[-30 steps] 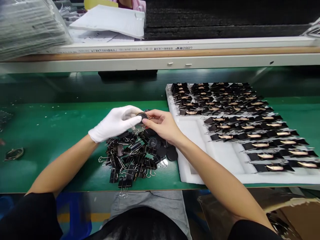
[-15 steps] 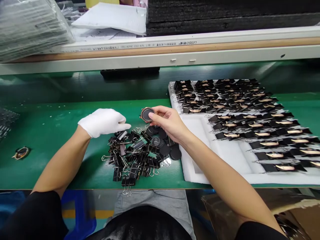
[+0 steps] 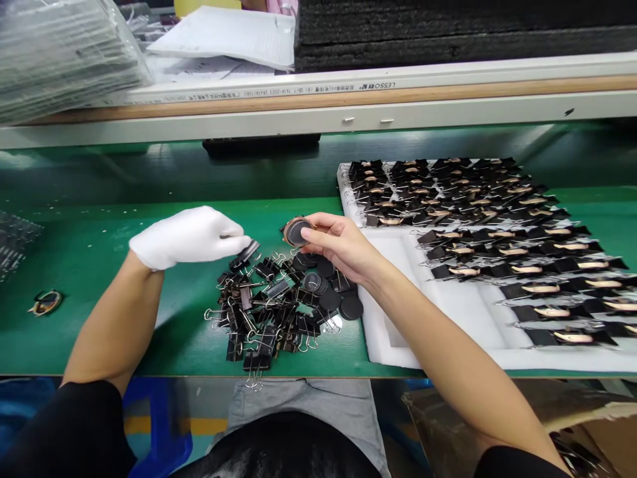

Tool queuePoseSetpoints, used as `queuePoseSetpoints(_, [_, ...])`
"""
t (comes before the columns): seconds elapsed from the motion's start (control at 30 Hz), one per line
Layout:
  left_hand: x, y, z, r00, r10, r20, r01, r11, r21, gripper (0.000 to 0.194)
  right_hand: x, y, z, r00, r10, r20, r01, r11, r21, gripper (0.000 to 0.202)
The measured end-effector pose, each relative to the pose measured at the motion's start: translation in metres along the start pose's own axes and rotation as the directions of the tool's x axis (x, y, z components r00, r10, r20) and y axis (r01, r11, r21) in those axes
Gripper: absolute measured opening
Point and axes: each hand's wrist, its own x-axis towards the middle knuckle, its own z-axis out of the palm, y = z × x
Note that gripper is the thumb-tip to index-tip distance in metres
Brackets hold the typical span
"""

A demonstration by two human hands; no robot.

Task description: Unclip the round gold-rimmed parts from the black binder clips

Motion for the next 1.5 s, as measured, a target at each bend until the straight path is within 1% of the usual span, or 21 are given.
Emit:
queuePoseSetpoints(0.07, [-0.004, 0.006, -0.004, 0.992, 0.018, -0.123, -0.038, 0.986, -0.163, 0.051, -0.001, -0.001, 0.0, 0.998, -0.017, 0.061, 0.019, 0.999, -0.033, 0.03])
queuePoseSetpoints(0.13, [-0.005, 0.014, -0.003, 0.979, 0.038, -0.2, -0.108, 0.93, -0.351, 0.049, -0.003, 0.0, 0.002, 0.992, -0.045, 0.12, 0.051, 0.998, -0.046, 0.028])
queuePoseSetpoints(0.2, [-0.003, 0.021, 0.002, 0.972, 0.053, -0.227, -0.16, 0.861, -0.484, 0.048, -0.003, 0.001, 0.004, 0.985, -0.065, 0.159, 0.068, 0.998, -0.013, 0.025])
queuePoseSetpoints(0.27, [0.0, 0.027, 0.009, 0.975, 0.061, -0.212, -0.169, 0.824, -0.54, 0.051, -0.004, 0.001, 0.006, 0.985, -0.069, 0.157, 0.066, 0.997, 0.026, 0.025])
queuePoseSetpoints(0.3, [0.001, 0.03, 0.012, 0.978, 0.056, -0.2, -0.158, 0.823, -0.545, 0.052, -0.004, 0.001, 0.006, 0.987, -0.068, 0.142, 0.065, 0.997, 0.029, 0.025])
queuePoseSetpoints(0.37, [0.003, 0.034, 0.015, 0.984, 0.024, -0.174, -0.111, 0.852, -0.511, 0.056, -0.004, 0.001, 0.007, 0.992, -0.068, 0.111, 0.069, 0.998, -0.002, 0.028])
queuePoseSetpoints(0.47, [0.002, 0.039, 0.017, 0.987, -0.028, -0.161, -0.036, 0.922, -0.385, 0.061, -0.005, 0.001, 0.008, 0.993, -0.084, 0.081, 0.09, 0.993, -0.071, 0.033])
queuePoseSetpoints(0.57, [0.001, 0.042, 0.017, 0.99, -0.012, -0.138, -0.026, 0.962, -0.272, 0.065, -0.005, 0.001, 0.008, 0.993, -0.103, 0.063, 0.108, 0.99, -0.09, 0.034])
queuePoseSetpoints(0.7, [0.0, 0.041, 0.016, 0.991, -0.023, -0.131, -0.005, 0.978, -0.21, 0.064, -0.006, -0.001, 0.007, 0.991, -0.126, 0.044, 0.129, 0.988, -0.083, 0.03])
queuePoseSetpoints(0.77, [0.001, 0.04, 0.017, 0.99, -0.006, -0.144, -0.024, 0.979, -0.202, 0.063, -0.007, -0.003, 0.008, 0.991, -0.131, 0.019, 0.133, 0.987, -0.09, 0.03])
queuePoseSetpoints(0.9, [0.002, 0.036, 0.022, 0.971, 0.083, -0.223, -0.135, 0.964, -0.229, 0.057, -0.008, -0.007, 0.009, 0.994, -0.108, 0.003, 0.108, 0.991, -0.073, 0.033])
queuePoseSetpoints(0.97, [0.002, 0.034, 0.024, 0.965, 0.085, -0.25, -0.154, 0.95, -0.272, 0.054, -0.008, -0.01, 0.007, 0.995, -0.099, -0.007, 0.099, 0.994, -0.037, 0.033])
queuePoseSetpoints(1.07, [0.003, 0.032, 0.026, 0.968, 0.106, -0.229, -0.179, 0.927, -0.33, 0.053, -0.008, -0.015, 0.001, 0.992, -0.123, -0.029, 0.121, 0.992, -0.042, 0.032])
queuePoseSetpoints(1.17, [0.005, 0.033, 0.029, 0.963, 0.186, -0.194, -0.241, 0.919, -0.312, 0.057, -0.008, -0.022, -0.006, 0.987, -0.158, 0.007, 0.157, 0.972, -0.174, 0.031])
queuePoseSetpoints(1.27, [0.006, 0.035, 0.034, 0.955, 0.249, -0.163, -0.287, 0.917, -0.278, 0.058, -0.009, -0.027, -0.012, 0.984, -0.153, 0.093, 0.176, 0.919, -0.352, 0.03])
queuePoseSetpoints(1.33, [0.007, 0.036, 0.037, 0.951, 0.273, -0.147, -0.303, 0.918, -0.255, 0.058, -0.01, -0.03, -0.015, 0.979, -0.141, 0.144, 0.191, 0.88, -0.435, 0.028])
queuePoseSetpoints(1.4, [0.007, 0.038, 0.04, 0.95, 0.279, -0.137, -0.305, 0.922, -0.237, 0.058, -0.011, -0.031, -0.017, 0.976, -0.138, 0.169, 0.204, 0.856, -0.475, 0.027])
queuePoseSetpoints(1.5, [0.008, 0.043, 0.042, 0.958, 0.256, -0.132, -0.281, 0.934, -0.223, 0.057, -0.012, -0.033, -0.018, 0.976, -0.145, 0.164, 0.208, 0.847, -0.489, 0.025])
